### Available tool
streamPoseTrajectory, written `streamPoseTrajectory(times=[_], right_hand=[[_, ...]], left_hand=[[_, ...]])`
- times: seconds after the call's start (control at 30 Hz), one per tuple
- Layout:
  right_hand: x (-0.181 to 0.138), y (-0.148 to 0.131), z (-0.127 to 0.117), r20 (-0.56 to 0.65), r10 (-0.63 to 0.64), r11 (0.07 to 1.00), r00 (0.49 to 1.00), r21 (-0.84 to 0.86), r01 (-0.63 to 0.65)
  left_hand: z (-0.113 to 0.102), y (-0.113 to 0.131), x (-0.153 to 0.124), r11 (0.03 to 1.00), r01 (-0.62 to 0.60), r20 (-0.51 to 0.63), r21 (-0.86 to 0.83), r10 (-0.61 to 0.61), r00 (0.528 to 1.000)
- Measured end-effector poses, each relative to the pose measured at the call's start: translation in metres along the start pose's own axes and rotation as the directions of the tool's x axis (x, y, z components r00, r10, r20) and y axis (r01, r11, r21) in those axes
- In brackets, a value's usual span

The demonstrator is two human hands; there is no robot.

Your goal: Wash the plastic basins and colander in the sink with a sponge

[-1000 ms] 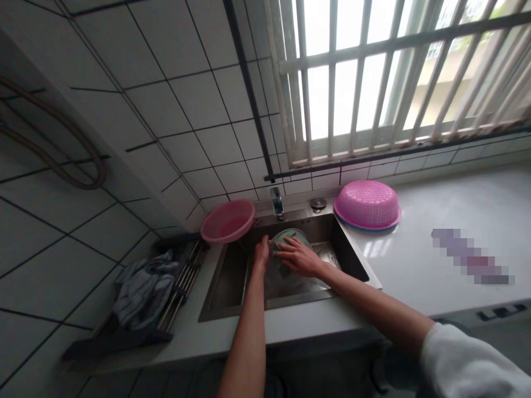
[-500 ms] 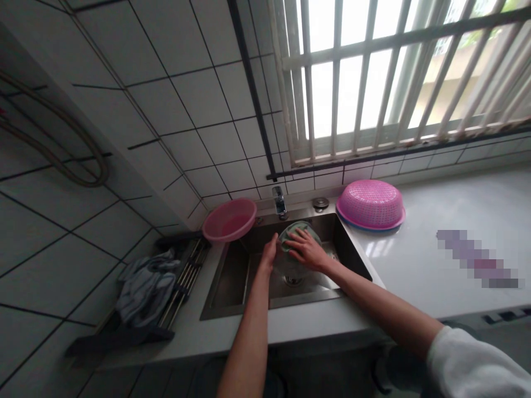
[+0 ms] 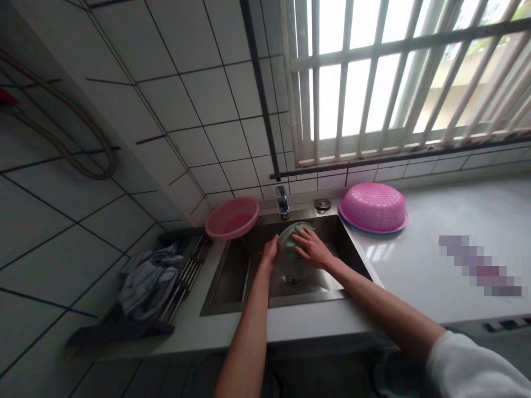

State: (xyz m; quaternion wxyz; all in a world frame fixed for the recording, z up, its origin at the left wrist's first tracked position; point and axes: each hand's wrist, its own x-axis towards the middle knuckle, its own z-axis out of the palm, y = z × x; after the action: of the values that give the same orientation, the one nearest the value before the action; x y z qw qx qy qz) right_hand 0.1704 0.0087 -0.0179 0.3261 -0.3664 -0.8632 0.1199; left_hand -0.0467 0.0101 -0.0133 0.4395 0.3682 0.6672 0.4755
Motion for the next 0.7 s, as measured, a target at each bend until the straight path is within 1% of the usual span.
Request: streamPoseTrajectory(times=[0.03, 0.07, 0.1, 0.13, 0.17, 0.2, 0.23, 0.3, 0.33, 0.37, 0.4, 0.43, 0.47, 0.53, 0.57, 0.6, 0.63, 0.67, 0.7], right_hand=[[-0.001, -0.012, 0.002, 0.048, -0.111, 0.993, 0.993, -0.027, 0.113], [-0.002, -0.024, 0.004, 0.100, -0.210, 0.976, 0.973, -0.033, 0.214], [-0.001, -0.032, 0.005, 0.143, -0.281, 0.957, 0.949, -0.030, 0.288], [-0.001, -0.037, 0.005, 0.173, -0.327, 0.942, 0.929, -0.017, 0.335], [0.000, -0.037, 0.005, 0.184, -0.345, 0.936, 0.921, -0.001, 0.351], [0.002, -0.033, 0.004, 0.175, -0.332, 0.942, 0.927, 0.015, 0.335], [0.003, -0.025, 0.002, 0.146, -0.289, 0.957, 0.946, 0.033, 0.288], [0.006, -0.003, -0.002, 0.052, -0.124, 0.989, 0.991, 0.084, 0.120], [0.006, 0.007, -0.004, 0.001, -0.020, 0.993, 1.000, 0.115, 0.020], [0.006, 0.015, -0.005, -0.040, 0.073, 0.988, 0.997, 0.141, -0.067], [0.005, 0.018, -0.006, -0.069, 0.137, 0.980, 0.988, 0.154, -0.125], [0.004, 0.017, -0.006, -0.082, 0.158, 0.978, 0.984, 0.147, -0.145], [0.003, 0.012, -0.005, -0.077, 0.131, 0.985, 0.988, 0.120, -0.121], [0.001, -0.009, -0.002, -0.011, -0.037, 0.999, 0.999, 0.036, 0.038], [0.000, -0.021, 0.000, 0.056, -0.159, 0.987, 0.986, 0.009, 0.159], [0.000, -0.031, 0.001, 0.114, -0.261, 0.965, 0.959, 0.005, 0.262], [0.001, -0.038, 0.002, 0.157, -0.331, 0.943, 0.930, 0.008, 0.334], [0.001, -0.040, 0.002, 0.182, -0.369, 0.928, 0.912, 0.019, 0.372], [0.003, -0.038, 0.002, 0.179, -0.366, 0.930, 0.913, 0.029, 0.367]], left_hand=[[-0.001, 0.000, 0.000, 1.000, -0.014, 0.004, -0.012, 0.014, 1.000], [-0.002, -0.001, -0.001, 0.999, -0.035, 0.010, -0.021, 0.035, 0.999], [-0.003, -0.001, -0.001, 0.998, -0.057, 0.018, -0.028, 0.058, 0.998], [-0.004, -0.002, -0.002, 0.997, -0.076, 0.028, -0.033, 0.077, 0.997], [-0.004, -0.003, -0.002, 0.996, -0.085, 0.040, -0.040, 0.087, 0.995], [-0.004, -0.004, -0.002, 0.996, -0.082, 0.056, -0.045, 0.084, 0.995], [-0.004, -0.004, -0.002, 0.996, -0.070, 0.068, -0.048, 0.073, 0.995], [-0.002, -0.005, 0.000, 0.999, -0.041, 0.079, -0.029, 0.043, 0.996], [-0.001, -0.005, 0.001, 1.000, -0.030, 0.077, -0.008, 0.031, 0.997], [0.000, -0.005, 0.002, 1.000, -0.024, 0.067, 0.013, 0.023, 0.997], [0.001, -0.004, 0.002, 0.999, -0.019, 0.056, 0.029, 0.017, 0.998], [0.001, -0.003, 0.003, 0.999, -0.015, 0.044, 0.036, 0.014, 0.999], [0.001, -0.002, 0.002, 0.999, -0.013, 0.036, 0.033, 0.012, 0.999], [0.001, 0.001, 0.000, 1.000, -0.020, 0.027, 0.015, 0.020, 0.999], [0.000, 0.002, -0.001, 0.999, -0.032, 0.026, 0.008, 0.032, 0.999], [-0.001, 0.003, -0.002, 0.999, -0.046, 0.023, 0.007, 0.046, 0.999], [-0.002, 0.004, -0.004, 0.998, -0.060, 0.017, 0.012, 0.060, 0.998], [-0.002, 0.005, -0.005, 0.998, -0.065, 0.012, 0.022, 0.065, 0.998], [-0.002, 0.005, -0.005, 0.997, -0.060, 0.009, 0.037, 0.060, 0.998]])
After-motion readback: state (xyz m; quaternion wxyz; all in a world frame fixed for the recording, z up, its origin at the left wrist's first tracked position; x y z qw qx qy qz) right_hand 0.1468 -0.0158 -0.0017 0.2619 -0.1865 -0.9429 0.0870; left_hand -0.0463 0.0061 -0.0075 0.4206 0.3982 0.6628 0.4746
